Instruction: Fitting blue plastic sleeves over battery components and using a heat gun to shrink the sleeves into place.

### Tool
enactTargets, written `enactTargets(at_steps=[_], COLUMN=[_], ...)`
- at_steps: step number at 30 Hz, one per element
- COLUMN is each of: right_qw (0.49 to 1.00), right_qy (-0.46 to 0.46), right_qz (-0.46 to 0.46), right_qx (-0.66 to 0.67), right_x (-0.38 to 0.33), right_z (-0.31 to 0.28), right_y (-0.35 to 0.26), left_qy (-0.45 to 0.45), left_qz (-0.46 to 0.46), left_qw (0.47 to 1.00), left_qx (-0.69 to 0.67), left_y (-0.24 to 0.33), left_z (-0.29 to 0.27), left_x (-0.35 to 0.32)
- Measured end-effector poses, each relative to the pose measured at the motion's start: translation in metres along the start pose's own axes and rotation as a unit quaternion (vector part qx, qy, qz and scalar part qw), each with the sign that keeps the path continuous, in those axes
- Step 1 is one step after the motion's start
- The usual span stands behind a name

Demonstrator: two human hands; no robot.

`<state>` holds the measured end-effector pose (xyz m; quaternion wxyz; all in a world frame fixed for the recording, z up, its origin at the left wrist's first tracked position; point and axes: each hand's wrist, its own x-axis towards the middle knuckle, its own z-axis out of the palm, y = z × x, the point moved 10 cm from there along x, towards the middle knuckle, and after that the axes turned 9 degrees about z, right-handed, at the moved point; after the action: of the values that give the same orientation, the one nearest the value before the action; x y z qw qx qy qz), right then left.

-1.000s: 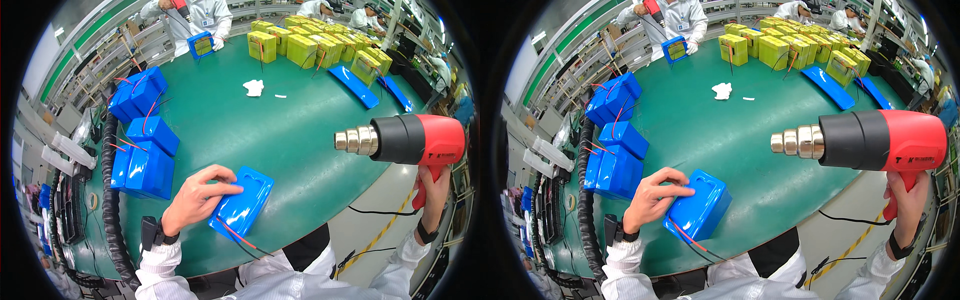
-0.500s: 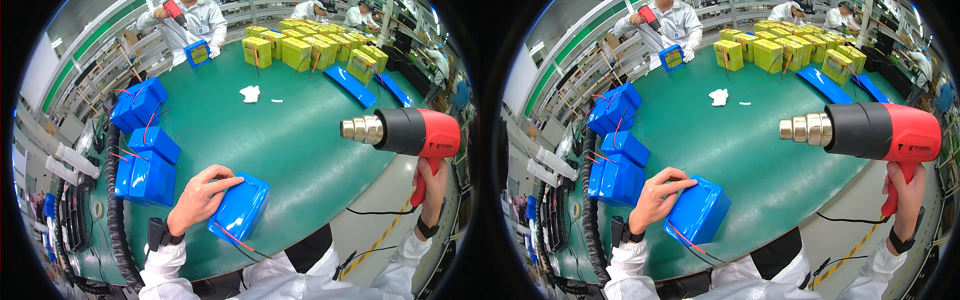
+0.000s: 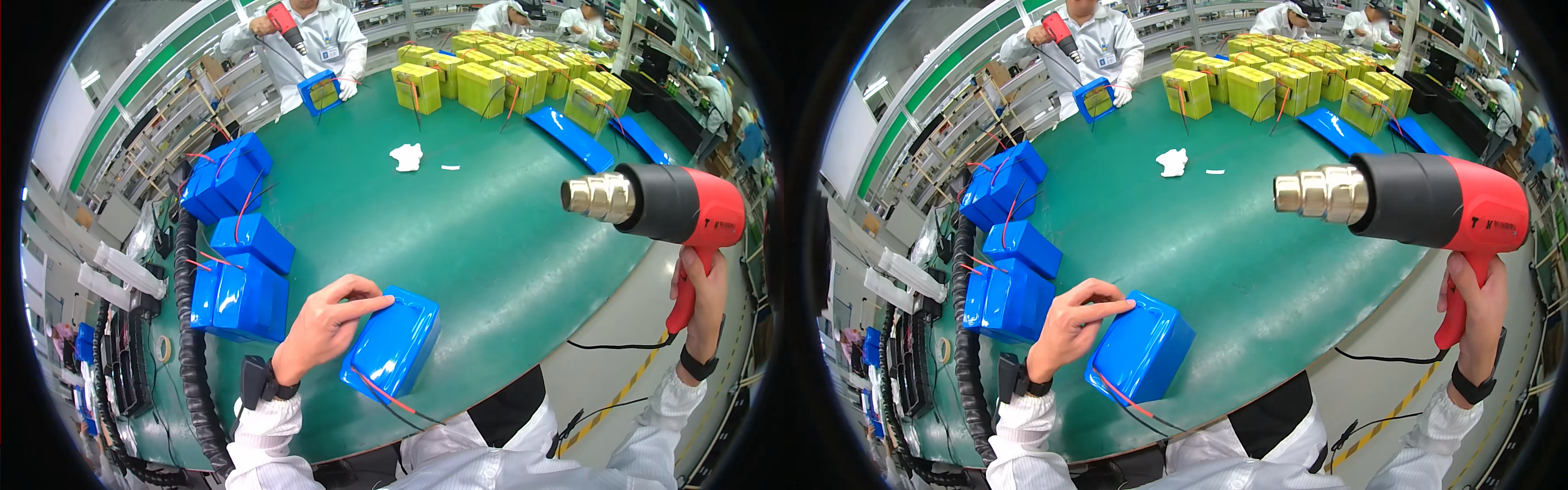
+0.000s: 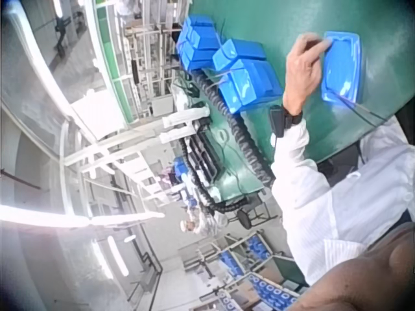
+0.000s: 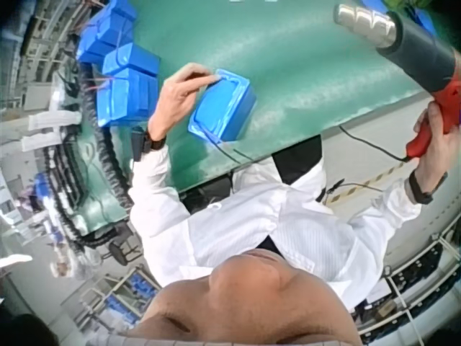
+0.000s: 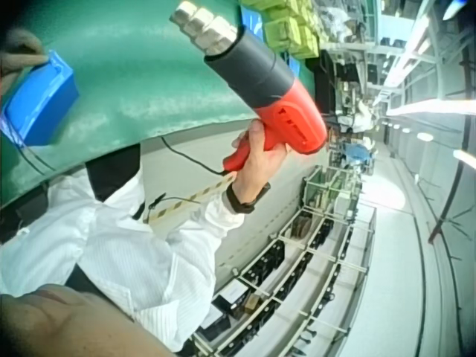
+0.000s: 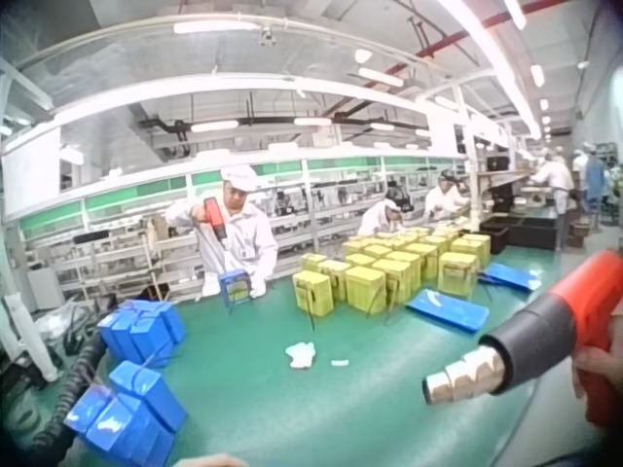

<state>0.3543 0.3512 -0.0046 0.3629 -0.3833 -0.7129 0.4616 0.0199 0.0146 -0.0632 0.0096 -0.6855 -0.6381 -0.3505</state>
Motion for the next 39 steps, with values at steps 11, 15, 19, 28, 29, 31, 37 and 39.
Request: enactTargets(at_steps=[11, 15, 19, 28, 29, 31, 37, 39], right_qw=[0.999, 0.999, 0.998, 0.998, 0.999, 0.999, 0.998, 0.998], right_qy=[0.006, -0.021, -0.008, -0.007, -0.003, -0.015, -0.043, -0.031], right_qz=[0.022, 0.023, 0.023, 0.037, 0.038, 0.035, 0.023, 0.028], right_qx=[0.049, 0.041, 0.053, 0.041, 0.039, 0.039, 0.047, 0.043], right_x=[0.005, 0.003, 0.004, 0.002, 0.001, 0.002, 0.003, 0.003], right_z=[0.004, 0.016, 0.014, 0.012, 0.012, 0.017, 0.025, 0.022], right_y=[0.008, 0.004, 0.005, 0.007, 0.006, 0.003, 0.003, 0.006], left_qy=[-0.029, 0.034, -0.001, -0.042, -0.045, -0.054, 0.012, 0.019], left_qz=[0.065, -0.028, 0.017, 0.076, 0.097, 0.085, 0.002, -0.047], left_qw=[0.997, 0.996, 1.000, 0.996, 0.993, 0.994, 0.999, 0.998], left_qx=[0.038, -0.078, -0.021, 0.035, 0.046, 0.049, -0.030, -0.021], left_y=[0.015, -0.015, 0.000, 0.009, 0.011, 0.016, -0.003, -0.010], left_z=[0.000, -0.007, 0.002, 0.007, 0.010, 0.007, -0.007, -0.004], left_x=[0.006, 0.000, 0.008, 0.009, 0.011, 0.011, -0.005, 0.002])
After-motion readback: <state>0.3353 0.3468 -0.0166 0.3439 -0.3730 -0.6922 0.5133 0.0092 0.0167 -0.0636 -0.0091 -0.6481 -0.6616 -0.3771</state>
